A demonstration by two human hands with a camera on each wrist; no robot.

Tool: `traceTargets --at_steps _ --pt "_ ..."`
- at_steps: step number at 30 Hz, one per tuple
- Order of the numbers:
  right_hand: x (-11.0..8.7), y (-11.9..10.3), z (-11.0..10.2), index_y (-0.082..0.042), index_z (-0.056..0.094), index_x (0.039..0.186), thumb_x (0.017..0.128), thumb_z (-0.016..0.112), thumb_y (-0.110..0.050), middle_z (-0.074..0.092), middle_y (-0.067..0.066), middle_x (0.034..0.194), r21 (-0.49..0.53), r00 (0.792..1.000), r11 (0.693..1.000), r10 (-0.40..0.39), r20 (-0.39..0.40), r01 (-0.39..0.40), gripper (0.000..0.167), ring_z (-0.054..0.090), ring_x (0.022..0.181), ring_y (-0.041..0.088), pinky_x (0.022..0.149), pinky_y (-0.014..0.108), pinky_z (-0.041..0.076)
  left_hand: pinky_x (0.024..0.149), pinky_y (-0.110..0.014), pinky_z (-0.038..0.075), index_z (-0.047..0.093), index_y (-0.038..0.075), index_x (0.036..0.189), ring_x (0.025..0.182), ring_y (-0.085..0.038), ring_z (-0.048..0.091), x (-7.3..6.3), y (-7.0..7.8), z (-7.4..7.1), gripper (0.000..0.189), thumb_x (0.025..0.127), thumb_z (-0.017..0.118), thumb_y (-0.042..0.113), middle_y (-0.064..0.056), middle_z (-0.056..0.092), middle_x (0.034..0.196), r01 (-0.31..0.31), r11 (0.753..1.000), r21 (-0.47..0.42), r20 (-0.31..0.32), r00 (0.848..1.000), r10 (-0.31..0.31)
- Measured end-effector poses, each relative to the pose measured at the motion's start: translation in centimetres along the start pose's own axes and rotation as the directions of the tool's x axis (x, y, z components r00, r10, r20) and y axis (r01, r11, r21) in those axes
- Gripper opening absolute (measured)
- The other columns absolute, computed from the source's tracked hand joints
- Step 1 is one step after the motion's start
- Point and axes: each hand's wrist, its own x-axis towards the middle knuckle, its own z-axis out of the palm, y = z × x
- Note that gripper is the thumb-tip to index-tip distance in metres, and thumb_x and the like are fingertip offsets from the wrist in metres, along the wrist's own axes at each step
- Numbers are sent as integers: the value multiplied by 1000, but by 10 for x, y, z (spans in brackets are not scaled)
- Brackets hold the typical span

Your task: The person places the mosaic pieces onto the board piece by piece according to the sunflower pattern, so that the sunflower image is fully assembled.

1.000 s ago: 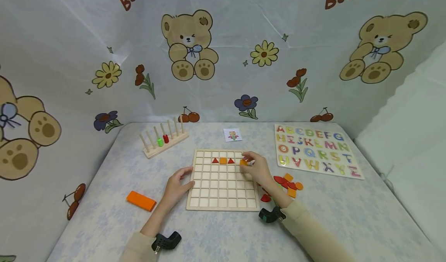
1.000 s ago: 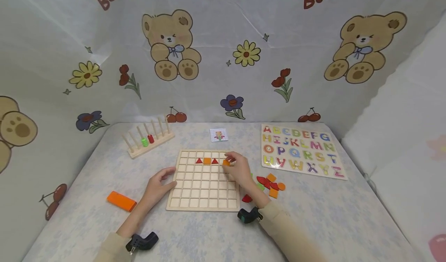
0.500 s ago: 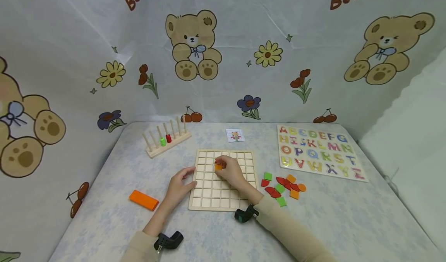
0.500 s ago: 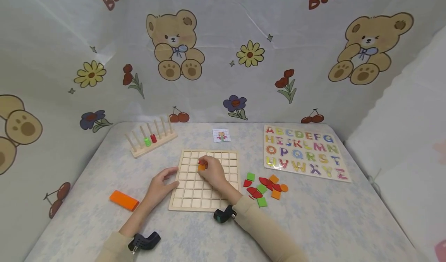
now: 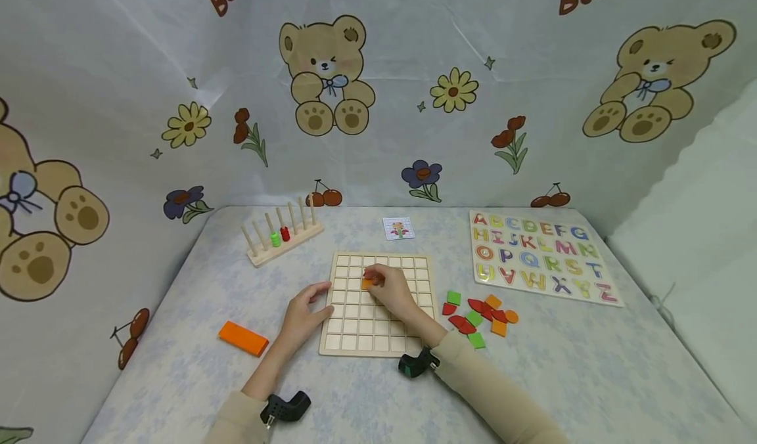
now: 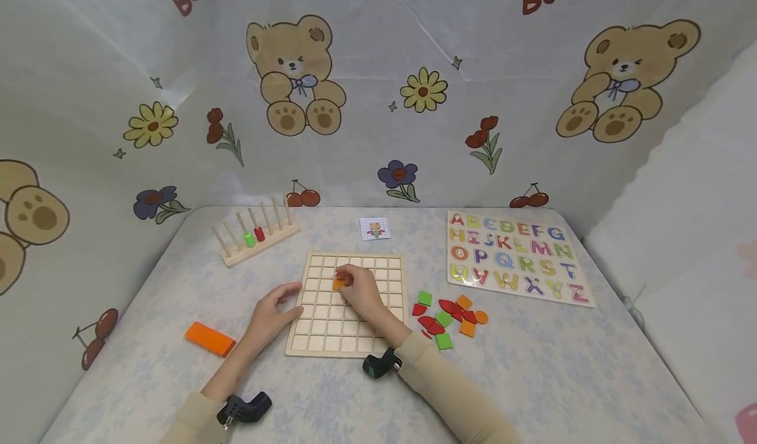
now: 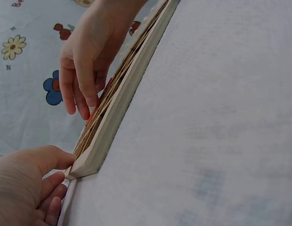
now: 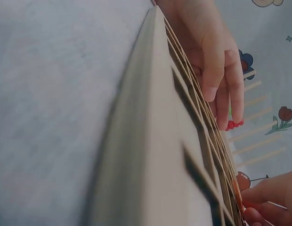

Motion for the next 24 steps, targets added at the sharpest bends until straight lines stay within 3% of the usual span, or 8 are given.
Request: traceTargets --at_steps 5,12,17,24 --pt "-14 4 -21 2 70 112 88 67 3 72 14 96 10 999 1000 14 -42 -14 24 60 80 18 69 21 48 100 -41 45 62 3 131 122 -29 58 0 0 1 48 84 73 2 -13 64 132 -20 1000 3 -7 1000 20" --pt "-43 26 -75 4 70 111 87 70 3 72 15 92 -43 986 998 41 -164 -49 25 63 81 23 69 22 51 100 -39 44 62 2 131 123 -30 58 0 0 1 48 84 73 2 -13 64 132 -23 1000 16 -16 1000 23" --pt "-71 46 -120 5 68 114 86 68 5 73 18 94 -93 963 986 111 -245 -137 28 63 83 22 71 21 50 99 -40 45 62 0 131 121 -32 58 -1 1 1 48 84 73 0 -16 65 131 -47 998 38 -26 998 48" --pt "-121 78 -171 3 67 118 86 66 5 72 18 104 -214 928 937 201 -315 -276 32 61 93 27 73 17 47 102 -42 44 61 2 132 125 -29 57 0 3 0 49 85 73 1 -13 63 134 6 1000 30 -1 1000 -6"
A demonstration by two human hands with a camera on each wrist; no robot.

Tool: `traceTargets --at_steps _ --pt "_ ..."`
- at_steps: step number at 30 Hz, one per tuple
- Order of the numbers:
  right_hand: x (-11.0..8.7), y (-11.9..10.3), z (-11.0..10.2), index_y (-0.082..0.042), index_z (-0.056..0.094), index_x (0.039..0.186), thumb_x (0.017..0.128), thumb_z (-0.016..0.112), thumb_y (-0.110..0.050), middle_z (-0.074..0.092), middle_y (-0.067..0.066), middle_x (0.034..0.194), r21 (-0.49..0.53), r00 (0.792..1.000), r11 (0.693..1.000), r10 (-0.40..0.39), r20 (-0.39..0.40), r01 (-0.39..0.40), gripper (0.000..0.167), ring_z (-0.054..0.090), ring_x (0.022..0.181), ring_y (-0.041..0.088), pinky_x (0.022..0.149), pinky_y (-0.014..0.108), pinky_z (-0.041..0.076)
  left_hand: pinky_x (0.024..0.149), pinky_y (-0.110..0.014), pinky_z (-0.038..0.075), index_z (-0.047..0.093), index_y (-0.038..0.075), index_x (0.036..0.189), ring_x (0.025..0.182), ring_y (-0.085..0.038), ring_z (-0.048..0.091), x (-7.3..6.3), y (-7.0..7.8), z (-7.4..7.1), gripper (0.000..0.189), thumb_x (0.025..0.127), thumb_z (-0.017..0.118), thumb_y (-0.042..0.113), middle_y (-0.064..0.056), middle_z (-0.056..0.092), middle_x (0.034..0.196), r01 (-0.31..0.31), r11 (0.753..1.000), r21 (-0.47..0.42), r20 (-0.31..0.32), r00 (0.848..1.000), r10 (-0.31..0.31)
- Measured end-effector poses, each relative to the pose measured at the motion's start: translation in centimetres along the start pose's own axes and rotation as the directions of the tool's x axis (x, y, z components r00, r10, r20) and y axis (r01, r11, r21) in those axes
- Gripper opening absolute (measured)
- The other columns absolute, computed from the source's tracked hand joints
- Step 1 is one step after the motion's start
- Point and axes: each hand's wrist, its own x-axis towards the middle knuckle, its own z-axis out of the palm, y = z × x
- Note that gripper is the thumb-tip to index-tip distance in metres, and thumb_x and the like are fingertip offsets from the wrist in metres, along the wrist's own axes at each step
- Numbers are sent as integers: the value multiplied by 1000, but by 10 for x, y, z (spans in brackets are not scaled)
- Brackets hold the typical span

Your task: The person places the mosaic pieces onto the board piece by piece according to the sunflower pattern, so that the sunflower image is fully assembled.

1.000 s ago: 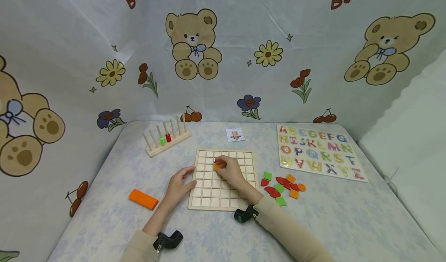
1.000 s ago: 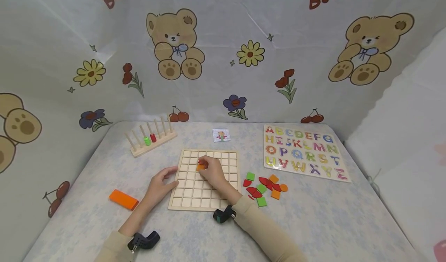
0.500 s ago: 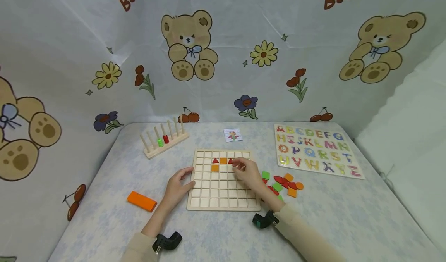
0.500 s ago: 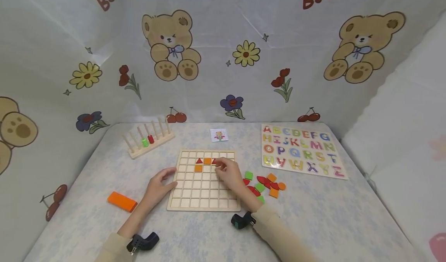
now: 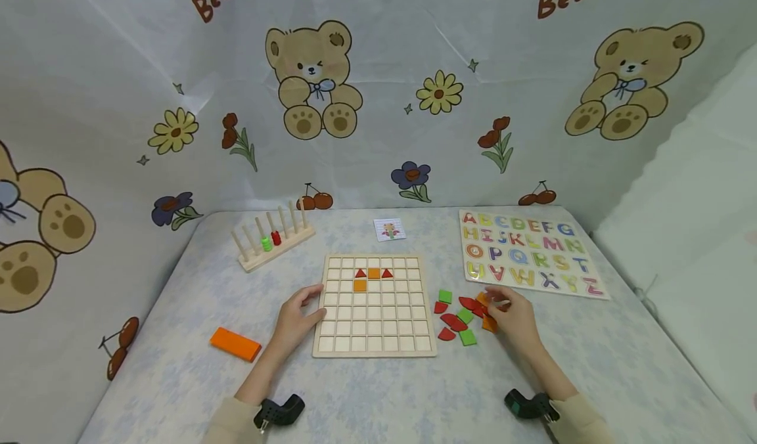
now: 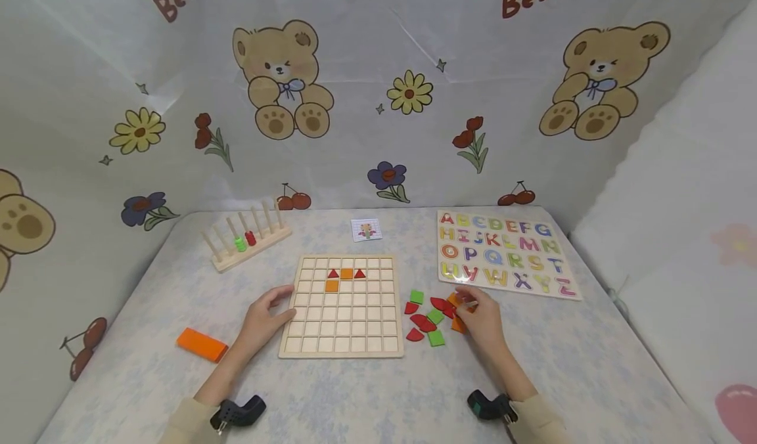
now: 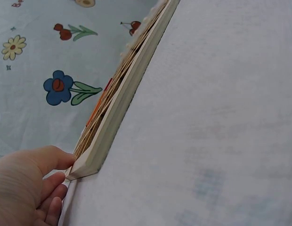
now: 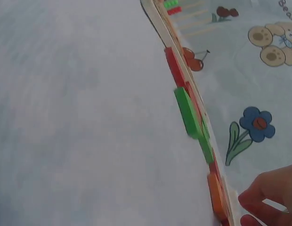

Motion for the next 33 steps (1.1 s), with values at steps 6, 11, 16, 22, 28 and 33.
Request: traceTargets --at_steps 6,11,16,22,28,33 --pt "-18 22 -22 4 63 125 84 64 5 70 21 114 -53 997 997 54 47 -52 41 59 103 31 80 16 46 104 -44 42 60 3 134 127 -29 55 -1 0 0 49 86 72 2 -13 62 136 19 1000 -18 13 1000 -19" --pt "-20 26 -21 4 62 127 87 69 0 70 21 115 -41 997 998 43 66 -40 42 61 105 32 84 11 45 104 -44 41 60 4 134 126 -29 55 -1 -1 0 50 86 73 3 -13 62 135 21 1000 -9 8 1000 -20" --pt "-15 24 -19 3 63 125 88 71 -5 70 19 113 -44 998 997 67 5 -67 39 60 99 27 78 11 45 104 -43 42 60 2 133 126 -29 56 -1 1 -1 50 85 73 2 -14 63 135 18 1000 -16 18 1000 -18" --pt "6 -5 -1 5 64 122 88 72 -4 69 22 112 59 998 996 63 -1 -63 35 60 96 28 75 10 46 103 -42 42 61 2 133 125 -29 56 -1 1 -3 50 85 73 2 -14 63 134 13 1000 -17 3 1000 -13" --pt "27 -49 44 6 66 118 84 75 -1 71 20 108 184 994 980 -82 66 69 36 64 96 33 81 23 52 102 -42 42 61 4 133 125 -29 56 0 -3 -2 50 85 74 3 -13 63 134 -1 1000 -27 7 1000 2" --pt "38 -85 86 5 67 116 82 77 -1 70 20 107 274 974 954 -169 152 122 36 63 96 32 84 35 54 103 -44 42 61 4 134 126 -29 56 0 -3 0 50 85 73 3 -13 63 134 -4 999 -34 13 1000 4"
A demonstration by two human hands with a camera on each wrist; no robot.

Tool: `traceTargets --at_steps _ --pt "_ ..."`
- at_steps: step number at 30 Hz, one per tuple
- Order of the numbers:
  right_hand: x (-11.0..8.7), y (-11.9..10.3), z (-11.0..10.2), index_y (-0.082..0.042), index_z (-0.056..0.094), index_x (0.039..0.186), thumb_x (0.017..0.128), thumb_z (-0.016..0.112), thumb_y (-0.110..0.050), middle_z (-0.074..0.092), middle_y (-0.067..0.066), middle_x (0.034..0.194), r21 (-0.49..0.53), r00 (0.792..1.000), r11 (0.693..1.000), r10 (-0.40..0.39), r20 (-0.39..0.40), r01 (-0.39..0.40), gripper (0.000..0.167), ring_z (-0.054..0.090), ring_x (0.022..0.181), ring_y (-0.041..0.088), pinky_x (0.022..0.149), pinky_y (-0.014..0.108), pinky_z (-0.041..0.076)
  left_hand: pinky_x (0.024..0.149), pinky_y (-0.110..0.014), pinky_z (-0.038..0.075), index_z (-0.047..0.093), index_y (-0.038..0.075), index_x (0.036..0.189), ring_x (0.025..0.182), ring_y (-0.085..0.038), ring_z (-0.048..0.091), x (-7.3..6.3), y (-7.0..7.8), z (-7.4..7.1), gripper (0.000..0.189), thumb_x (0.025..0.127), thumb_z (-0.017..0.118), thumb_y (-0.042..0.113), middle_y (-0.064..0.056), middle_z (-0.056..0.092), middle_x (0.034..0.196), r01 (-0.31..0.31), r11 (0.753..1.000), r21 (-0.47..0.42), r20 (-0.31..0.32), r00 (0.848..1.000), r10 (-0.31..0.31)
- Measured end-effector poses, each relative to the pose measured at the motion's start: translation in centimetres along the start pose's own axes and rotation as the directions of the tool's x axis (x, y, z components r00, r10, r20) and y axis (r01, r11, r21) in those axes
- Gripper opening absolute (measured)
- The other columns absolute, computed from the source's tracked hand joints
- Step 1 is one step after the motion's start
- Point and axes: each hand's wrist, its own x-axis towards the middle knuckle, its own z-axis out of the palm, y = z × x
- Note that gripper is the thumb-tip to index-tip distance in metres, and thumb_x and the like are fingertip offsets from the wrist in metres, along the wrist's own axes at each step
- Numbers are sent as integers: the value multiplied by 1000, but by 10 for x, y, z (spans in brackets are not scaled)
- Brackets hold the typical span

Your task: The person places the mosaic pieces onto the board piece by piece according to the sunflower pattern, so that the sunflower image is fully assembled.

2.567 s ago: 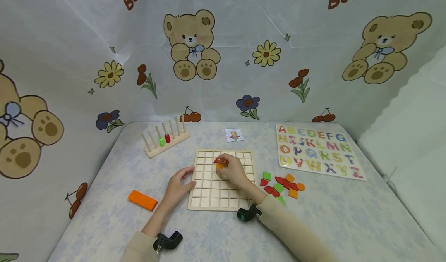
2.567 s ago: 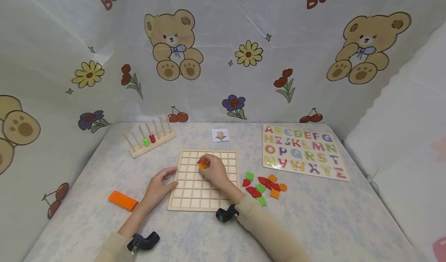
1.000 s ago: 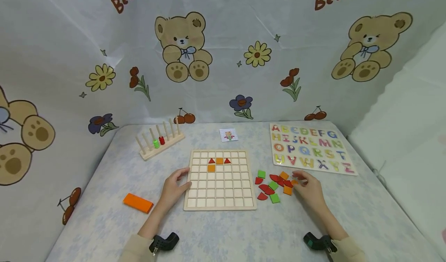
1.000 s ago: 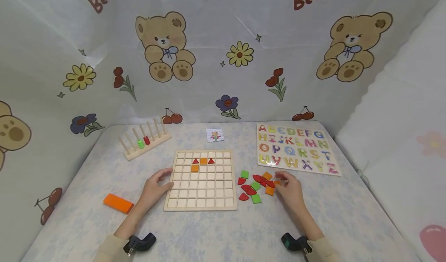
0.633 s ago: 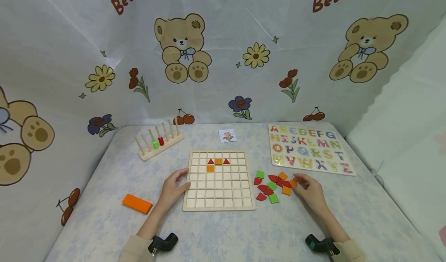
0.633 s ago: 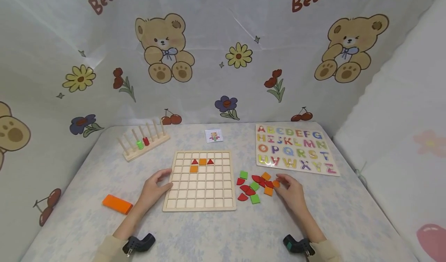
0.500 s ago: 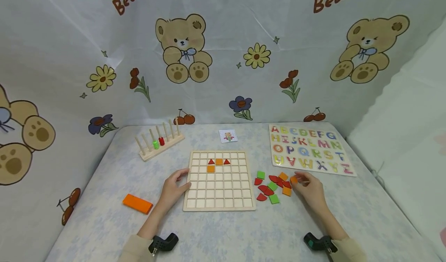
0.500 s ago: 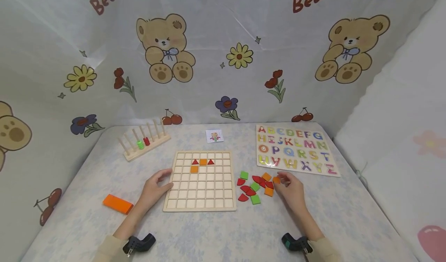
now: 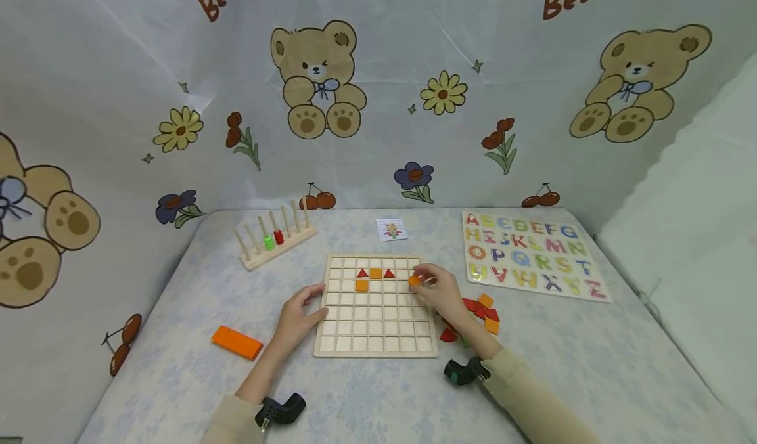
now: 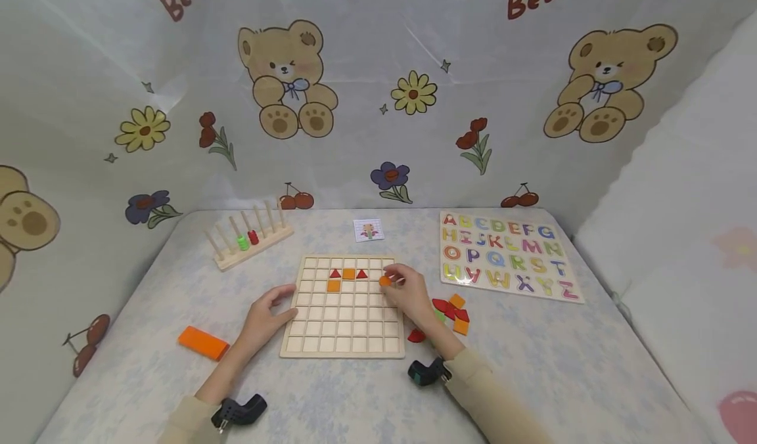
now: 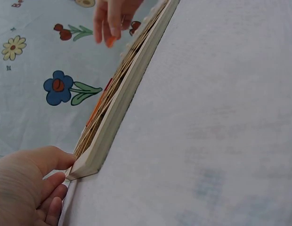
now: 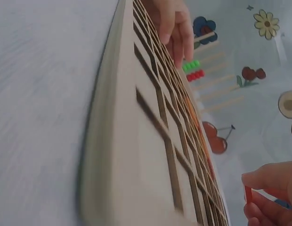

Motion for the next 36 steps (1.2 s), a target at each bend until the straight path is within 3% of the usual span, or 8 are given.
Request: traceTargets --at_steps 9,20,28,36 --pt "19 -16 54 6 68 114 81 73 7 70 19 103 33 991 998 -64 113 61 33 58 81 22 69 21 47 103 -44 42 61 4 133 126 -28 56 2 4 6 50 85 73 2 -12 63 134 -10 1000 -3 5 1000 10" --pt "22 -17 69 4 70 110 81 72 9 70 17 101 -13 997 999 -43 71 44 30 61 82 22 69 21 49 103 -45 42 62 4 133 125 -28 56 3 2 7 49 85 73 2 -12 63 134 -5 1000 -1 5 1000 5" --pt "16 -17 60 4 69 115 82 70 8 71 17 102 12 997 999 -42 69 41 33 60 82 20 69 21 48 102 -44 43 61 5 133 125 -28 57 2 0 5 49 85 73 2 -12 63 134 -10 1000 13 -2 1000 10" --pt "-12 -2 5 6 68 114 85 70 5 71 19 99 -8 999 1000 -25 -31 25 28 61 83 23 69 22 50 103 -44 43 62 5 133 125 -28 56 2 -2 2 49 85 73 3 -12 63 134 9 1000 19 -9 1000 -9"
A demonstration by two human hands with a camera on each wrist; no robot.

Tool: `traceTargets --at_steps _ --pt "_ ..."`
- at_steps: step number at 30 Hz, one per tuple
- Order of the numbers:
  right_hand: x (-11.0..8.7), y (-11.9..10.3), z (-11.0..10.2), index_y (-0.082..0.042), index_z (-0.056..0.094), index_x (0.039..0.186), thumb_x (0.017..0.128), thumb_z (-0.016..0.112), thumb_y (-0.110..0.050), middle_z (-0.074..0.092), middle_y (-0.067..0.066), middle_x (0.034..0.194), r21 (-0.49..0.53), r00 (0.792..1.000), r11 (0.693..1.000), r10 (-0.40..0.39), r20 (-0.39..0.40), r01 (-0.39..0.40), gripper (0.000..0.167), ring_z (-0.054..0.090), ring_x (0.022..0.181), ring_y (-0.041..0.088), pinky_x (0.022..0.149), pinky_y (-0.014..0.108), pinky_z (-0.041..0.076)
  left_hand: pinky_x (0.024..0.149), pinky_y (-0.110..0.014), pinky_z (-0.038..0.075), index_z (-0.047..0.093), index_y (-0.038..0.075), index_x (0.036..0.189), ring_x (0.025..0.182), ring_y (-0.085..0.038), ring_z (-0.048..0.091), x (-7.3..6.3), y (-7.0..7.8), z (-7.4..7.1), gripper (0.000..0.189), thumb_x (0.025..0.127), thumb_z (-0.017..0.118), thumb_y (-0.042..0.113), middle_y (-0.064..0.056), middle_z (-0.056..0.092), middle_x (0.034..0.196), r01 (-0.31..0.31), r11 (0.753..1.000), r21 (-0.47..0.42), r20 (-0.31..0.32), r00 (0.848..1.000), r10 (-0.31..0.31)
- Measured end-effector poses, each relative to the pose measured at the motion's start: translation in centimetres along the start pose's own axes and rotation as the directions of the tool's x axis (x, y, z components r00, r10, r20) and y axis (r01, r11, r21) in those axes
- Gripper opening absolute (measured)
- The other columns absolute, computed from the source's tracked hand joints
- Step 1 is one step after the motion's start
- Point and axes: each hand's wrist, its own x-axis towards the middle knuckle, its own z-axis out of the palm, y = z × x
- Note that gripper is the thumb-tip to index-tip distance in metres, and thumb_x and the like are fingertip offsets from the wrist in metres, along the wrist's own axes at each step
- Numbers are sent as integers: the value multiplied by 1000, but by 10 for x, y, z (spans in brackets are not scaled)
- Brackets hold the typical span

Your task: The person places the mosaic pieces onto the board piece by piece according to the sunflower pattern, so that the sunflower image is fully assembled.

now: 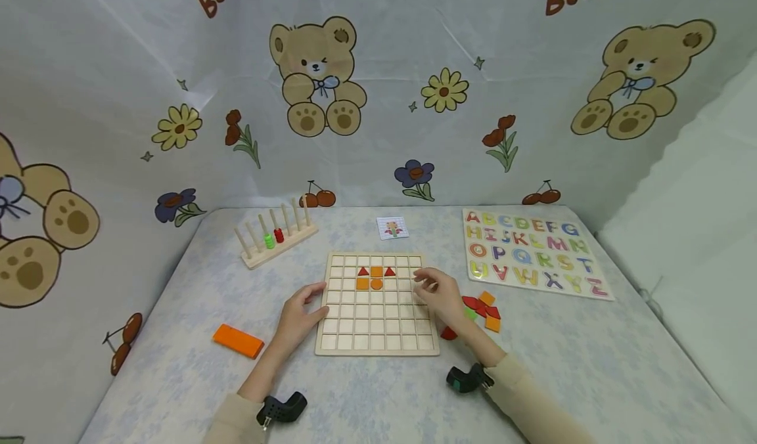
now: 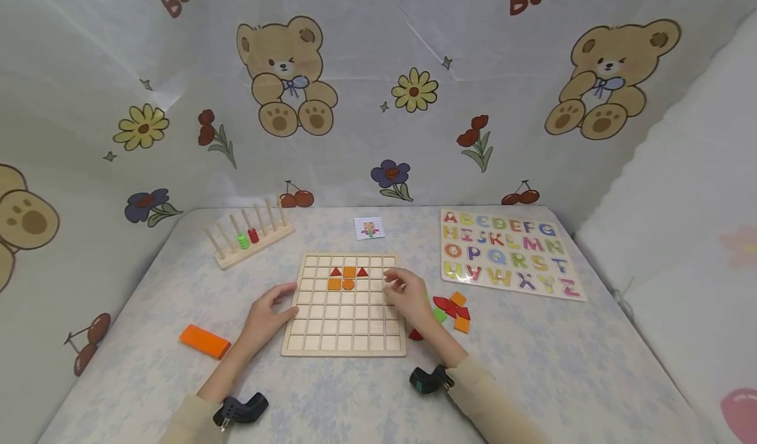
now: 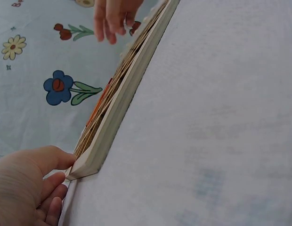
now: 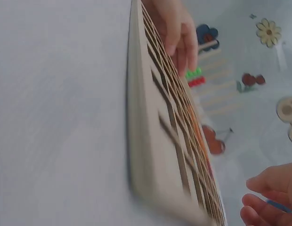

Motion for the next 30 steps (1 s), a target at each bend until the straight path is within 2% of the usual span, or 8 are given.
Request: traceTargets --at_steps 4,8,12,17,23,26,30 --pt "-24 18 -34 4 68 114 85 71 3 71 17 99 -68 994 994 82 -68 -87 29 61 83 21 67 20 49 102 -42 43 62 5 132 125 -29 56 0 -1 -1 49 85 73 3 -12 63 134 -4 1000 -1 -10 1000 4" --pt "-50 33 -62 0 68 117 87 71 -2 70 15 107 -153 975 968 178 -130 -197 29 62 93 23 76 20 50 100 -40 43 62 4 132 125 -29 57 0 -3 -1 48 85 73 2 -12 64 133 -15 1000 3 -20 1000 15" --pt "-72 42 -79 -1 69 115 84 74 1 70 14 111 -217 965 952 177 -194 -218 31 63 100 28 82 20 48 99 -39 43 62 4 132 124 -29 57 0 -4 1 48 85 73 3 -12 64 133 -28 1000 7 -24 999 28" --pt "-83 45 -88 0 68 115 79 77 2 69 15 110 -254 964 941 172 -204 -222 37 62 99 29 82 17 46 99 -38 43 63 5 132 124 -29 57 0 -3 2 48 84 73 3 -12 64 133 -28 1000 6 -27 999 28" --pt "-85 46 -90 0 68 117 78 79 -1 67 16 111 -296 959 920 207 -195 -258 41 58 94 25 76 20 47 102 -42 42 62 5 133 126 -28 56 0 -2 2 49 86 73 4 -12 63 134 -4 1000 -8 -5 1000 4" --pt "-85 48 -90 0 68 118 78 79 0 68 15 112 -292 959 922 203 -199 -256 41 59 92 23 76 19 48 103 -44 41 61 5 133 127 -28 56 0 -1 1 49 86 73 3 -12 63 134 6 1000 -14 0 1000 -6" --pt "-84 52 -89 0 66 119 79 78 0 68 14 112 -278 970 936 173 -173 -216 42 60 93 22 77 17 49 104 -45 41 61 4 133 127 -29 56 0 1 0 49 85 73 2 -13 63 135 11 1000 -15 3 1000 -11"
